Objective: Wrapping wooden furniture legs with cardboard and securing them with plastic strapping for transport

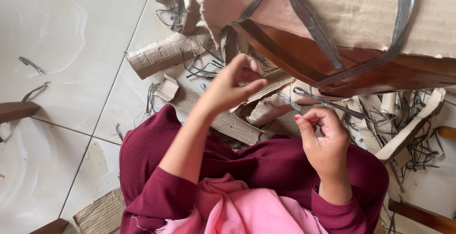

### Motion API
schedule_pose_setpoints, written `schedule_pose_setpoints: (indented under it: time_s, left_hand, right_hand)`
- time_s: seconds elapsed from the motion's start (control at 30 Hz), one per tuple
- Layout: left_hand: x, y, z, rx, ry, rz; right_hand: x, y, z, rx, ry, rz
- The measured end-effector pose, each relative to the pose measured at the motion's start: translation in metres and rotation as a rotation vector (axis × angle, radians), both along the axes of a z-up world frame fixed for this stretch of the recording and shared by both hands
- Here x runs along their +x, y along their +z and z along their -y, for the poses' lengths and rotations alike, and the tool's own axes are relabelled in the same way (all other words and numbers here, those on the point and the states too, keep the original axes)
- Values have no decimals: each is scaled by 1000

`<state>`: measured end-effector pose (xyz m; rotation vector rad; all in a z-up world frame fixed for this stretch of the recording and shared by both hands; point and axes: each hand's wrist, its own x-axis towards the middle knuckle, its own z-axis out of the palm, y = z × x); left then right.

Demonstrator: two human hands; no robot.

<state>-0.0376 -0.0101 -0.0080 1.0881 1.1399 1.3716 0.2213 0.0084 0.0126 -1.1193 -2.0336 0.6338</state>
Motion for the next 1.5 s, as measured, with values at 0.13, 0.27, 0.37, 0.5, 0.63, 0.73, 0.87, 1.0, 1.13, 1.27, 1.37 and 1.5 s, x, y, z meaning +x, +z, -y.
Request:
schedule_pose_setpoints:
  time_s: [0.13,0.27,0.37,0.5,0.63,0.73,0.87,1.0,1.13,1.27,1.37,1.5]
  left_hand:
    - [-53,8,30,-76,110,-623]
    - [-81,-31,48,-484,97,-899]
    - [-96,-48,56,-568,118,-899]
    - [-118,-47,55,-631,312,-917]
    - [-133,-53,56,-678,290,-863]
    - [-141,-39,57,-691,322,-790]
    - [-153,-26,57,-648,374,-730]
    - [-159,-31,56,-582,377,-674]
    - [-164,-29,56,-547,364,-661]
    - [-164,-33,55,-525,354,-661]
    - [-159,-40,52,-521,337,-675]
    - [-152,-62,45,-542,272,-721]
  right_hand:
    - [-13,1,8,-196,89,211]
    - [-39,-42,10,-407,365,462]
    - [-69,-69,26,-453,570,503]
    - [-110,-78,46,-558,677,498]
    - [-138,-126,37,-487,621,452]
    - [-164,-157,22,-428,515,431]
    - [-212,-196,-3,-249,400,317]
    - [-258,-213,-26,-259,214,220]
    - [-260,-255,-33,-267,167,288]
    - [-237,-289,-23,-199,148,443]
    - [-214,-298,-13,-170,131,373]
    - [-192,-246,7,-162,143,213]
